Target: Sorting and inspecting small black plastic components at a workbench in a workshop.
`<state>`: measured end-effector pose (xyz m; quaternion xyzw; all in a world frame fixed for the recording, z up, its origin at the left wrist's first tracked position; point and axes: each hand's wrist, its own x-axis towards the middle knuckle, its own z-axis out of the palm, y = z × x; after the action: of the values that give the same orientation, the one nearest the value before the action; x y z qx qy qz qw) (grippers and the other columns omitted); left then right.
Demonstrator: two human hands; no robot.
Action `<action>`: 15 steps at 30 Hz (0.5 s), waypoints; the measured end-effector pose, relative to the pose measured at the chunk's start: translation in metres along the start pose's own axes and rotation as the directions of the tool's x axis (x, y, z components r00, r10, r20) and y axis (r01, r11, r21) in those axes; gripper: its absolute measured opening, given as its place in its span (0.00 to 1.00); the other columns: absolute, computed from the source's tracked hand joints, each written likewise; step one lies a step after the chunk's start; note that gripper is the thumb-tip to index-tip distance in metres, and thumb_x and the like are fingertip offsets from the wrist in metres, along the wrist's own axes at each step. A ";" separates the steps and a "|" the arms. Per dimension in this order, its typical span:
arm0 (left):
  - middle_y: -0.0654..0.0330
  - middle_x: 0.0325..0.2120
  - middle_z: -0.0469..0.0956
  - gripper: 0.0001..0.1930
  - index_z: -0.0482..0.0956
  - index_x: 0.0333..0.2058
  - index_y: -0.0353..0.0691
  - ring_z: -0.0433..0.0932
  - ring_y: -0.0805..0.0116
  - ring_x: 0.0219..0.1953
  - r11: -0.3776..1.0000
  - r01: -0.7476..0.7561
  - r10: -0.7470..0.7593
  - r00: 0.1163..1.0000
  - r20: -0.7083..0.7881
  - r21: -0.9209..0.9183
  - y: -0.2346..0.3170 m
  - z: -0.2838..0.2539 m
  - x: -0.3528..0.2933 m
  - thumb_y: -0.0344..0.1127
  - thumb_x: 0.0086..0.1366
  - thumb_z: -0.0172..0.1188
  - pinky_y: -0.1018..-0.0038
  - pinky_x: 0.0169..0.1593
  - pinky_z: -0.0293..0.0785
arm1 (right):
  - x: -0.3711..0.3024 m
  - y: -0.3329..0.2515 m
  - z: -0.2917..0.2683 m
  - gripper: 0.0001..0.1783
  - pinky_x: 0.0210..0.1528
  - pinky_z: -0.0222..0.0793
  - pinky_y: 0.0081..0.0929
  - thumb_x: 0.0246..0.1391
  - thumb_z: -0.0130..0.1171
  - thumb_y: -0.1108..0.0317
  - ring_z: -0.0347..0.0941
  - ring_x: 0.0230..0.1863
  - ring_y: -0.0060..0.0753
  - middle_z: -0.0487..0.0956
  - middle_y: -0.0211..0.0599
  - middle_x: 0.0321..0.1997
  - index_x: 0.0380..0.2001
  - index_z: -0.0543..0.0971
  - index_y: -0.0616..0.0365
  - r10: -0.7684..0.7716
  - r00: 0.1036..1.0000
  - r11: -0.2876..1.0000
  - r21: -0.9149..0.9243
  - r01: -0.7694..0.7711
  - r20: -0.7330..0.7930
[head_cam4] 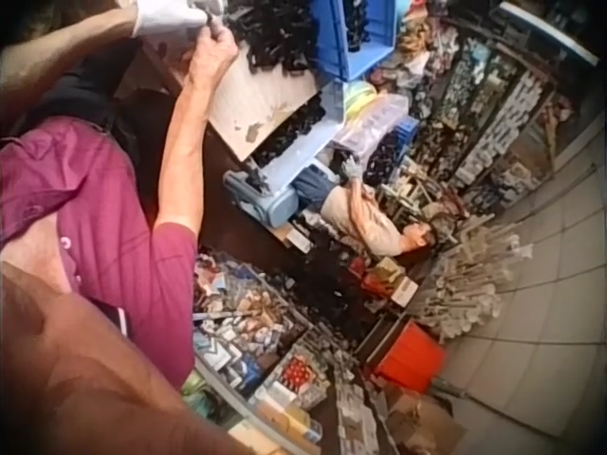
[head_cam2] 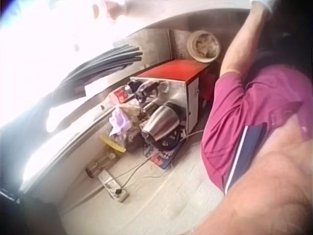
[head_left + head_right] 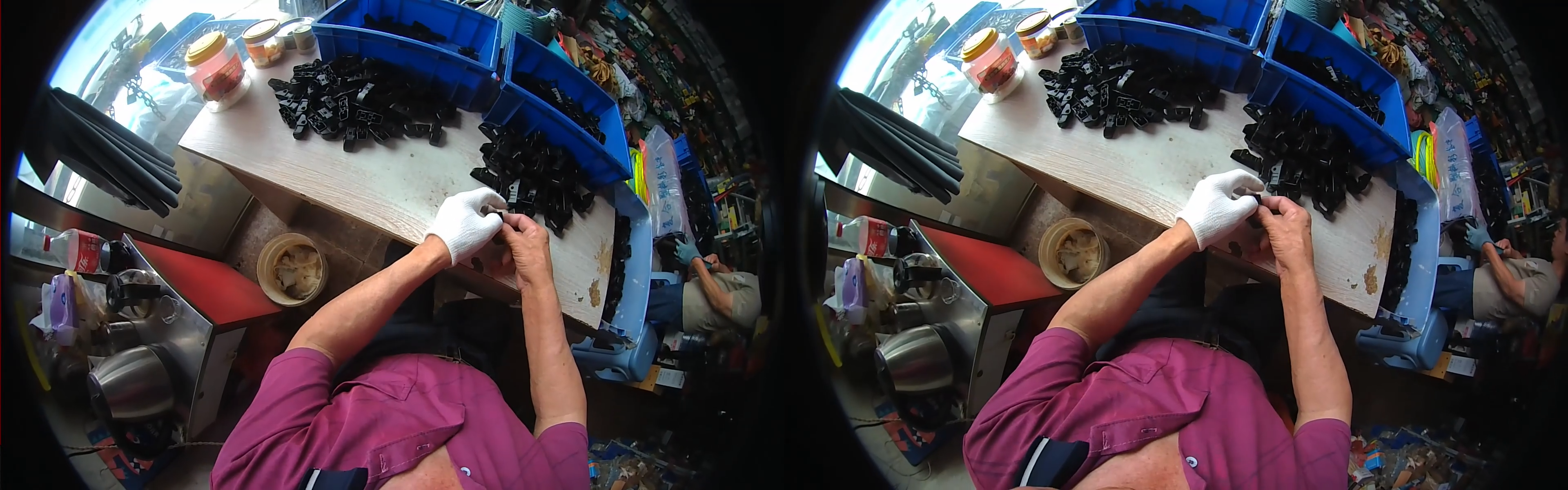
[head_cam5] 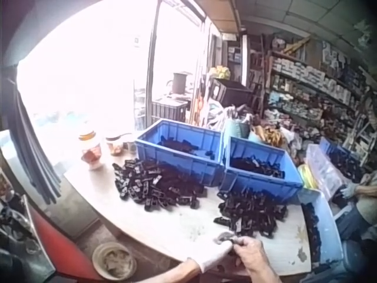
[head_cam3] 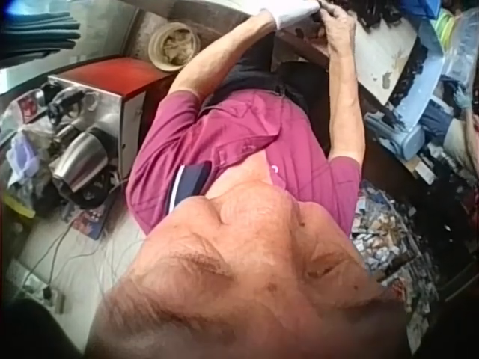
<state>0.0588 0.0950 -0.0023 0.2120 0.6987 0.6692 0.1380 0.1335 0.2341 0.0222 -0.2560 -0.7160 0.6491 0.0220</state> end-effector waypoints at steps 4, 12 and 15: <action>0.47 0.30 0.86 0.15 0.85 0.44 0.37 0.87 0.59 0.33 0.999 0.045 -0.047 0.994 -0.103 -0.025 0.001 0.005 -0.001 0.34 0.60 0.58 0.67 0.40 0.82 | 0.000 0.006 -0.001 0.14 0.16 0.63 0.17 0.62 0.68 0.64 0.67 0.15 0.16 0.83 0.34 0.30 0.43 0.83 0.63 -0.066 0.998 0.995 0.072 0.067 -0.019; 0.49 0.32 0.86 0.13 0.87 0.40 0.37 0.87 0.56 0.35 0.999 0.019 -0.031 0.969 -0.244 -0.051 -0.007 0.006 0.009 0.32 0.60 0.58 0.67 0.42 0.81 | 0.000 0.017 0.005 0.24 0.25 0.68 0.16 0.58 0.72 0.66 0.72 0.20 0.14 0.81 0.27 0.22 0.53 0.77 0.65 -0.194 0.973 0.974 0.137 0.177 0.121; 0.50 0.32 0.86 0.12 0.87 0.39 0.38 0.86 0.55 0.36 1.000 0.023 -0.018 0.953 -0.303 0.013 -0.008 0.005 0.011 0.32 0.59 0.58 0.67 0.44 0.81 | 0.002 0.018 0.014 0.22 0.25 0.68 0.17 0.59 0.71 0.67 0.73 0.20 0.15 0.81 0.29 0.22 0.52 0.77 0.66 -0.226 0.972 0.968 0.125 0.216 0.069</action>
<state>0.0506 0.1045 -0.0100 0.1010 0.7190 0.6867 0.0345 0.1324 0.2224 0.0019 -0.1459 -0.7013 0.6932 0.0797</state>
